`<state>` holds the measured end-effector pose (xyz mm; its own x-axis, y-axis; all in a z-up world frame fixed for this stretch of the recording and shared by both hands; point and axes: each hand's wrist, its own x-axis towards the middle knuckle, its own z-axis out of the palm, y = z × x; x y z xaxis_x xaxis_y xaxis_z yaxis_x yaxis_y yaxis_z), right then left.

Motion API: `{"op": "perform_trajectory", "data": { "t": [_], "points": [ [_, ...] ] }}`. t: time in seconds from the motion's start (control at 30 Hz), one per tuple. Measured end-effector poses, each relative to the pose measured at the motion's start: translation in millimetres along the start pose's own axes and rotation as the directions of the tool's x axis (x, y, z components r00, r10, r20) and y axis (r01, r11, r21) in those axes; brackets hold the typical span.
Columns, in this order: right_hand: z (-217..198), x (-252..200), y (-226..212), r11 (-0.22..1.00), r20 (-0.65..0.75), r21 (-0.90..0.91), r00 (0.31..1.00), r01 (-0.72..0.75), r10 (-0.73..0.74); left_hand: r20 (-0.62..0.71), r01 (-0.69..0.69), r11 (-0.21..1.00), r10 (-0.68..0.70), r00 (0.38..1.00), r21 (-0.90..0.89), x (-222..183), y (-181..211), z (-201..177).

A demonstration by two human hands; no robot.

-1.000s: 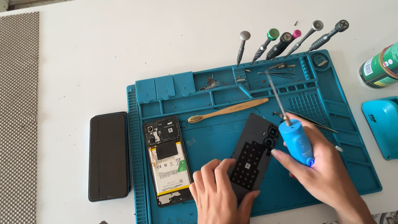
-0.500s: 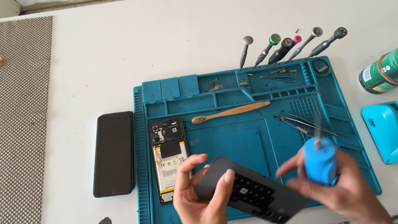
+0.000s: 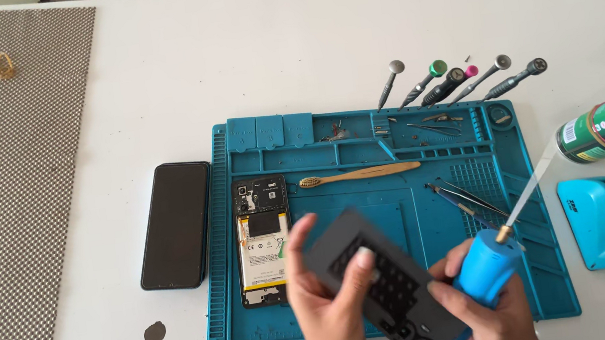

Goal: The person uses a blue electric screwdriver to remove screws from the back cover of a disassembled smartphone. They then use tweezers to pick up the screws and place them on the work mat.

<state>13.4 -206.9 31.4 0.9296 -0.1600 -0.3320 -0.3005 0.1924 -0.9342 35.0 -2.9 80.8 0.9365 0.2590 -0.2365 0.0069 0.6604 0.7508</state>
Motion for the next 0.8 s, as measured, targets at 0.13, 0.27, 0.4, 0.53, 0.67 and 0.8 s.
{"op": "perform_trajectory", "data": {
  "t": [0.13,0.27,0.4,0.53,0.67,0.8],
  "points": [
    [19,-3,-12,0.908,-0.027,-0.346,0.965,0.236,-0.261,0.166,0.169,0.986,-0.167,0.972,0.003,-5,-21,0],
    [34,3,-30,0.911,-0.056,-0.286,0.944,0.298,-0.326,0.155,0.109,0.989,-0.124,0.980,0.102,-8,-29,-6],
    [38,11,-46,0.942,-0.073,-0.144,0.946,0.303,-0.316,0.157,0.090,0.971,-0.127,0.979,0.222,-12,-32,-8],
    [40,9,-55,0.925,-0.095,-0.293,0.955,0.243,-0.281,0.180,0.067,0.955,-0.123,0.976,0.290,-12,-30,-8],
    [39,4,-59,0.869,-0.046,-0.371,0.928,0.328,-0.370,0.119,0.073,0.954,-0.113,0.986,0.292,-12,-31,-10],
    [35,8,-65,0.800,0.007,-0.460,0.903,0.384,-0.430,0.089,0.117,0.962,-0.143,0.986,0.245,-11,-33,-15]
  ]
}}
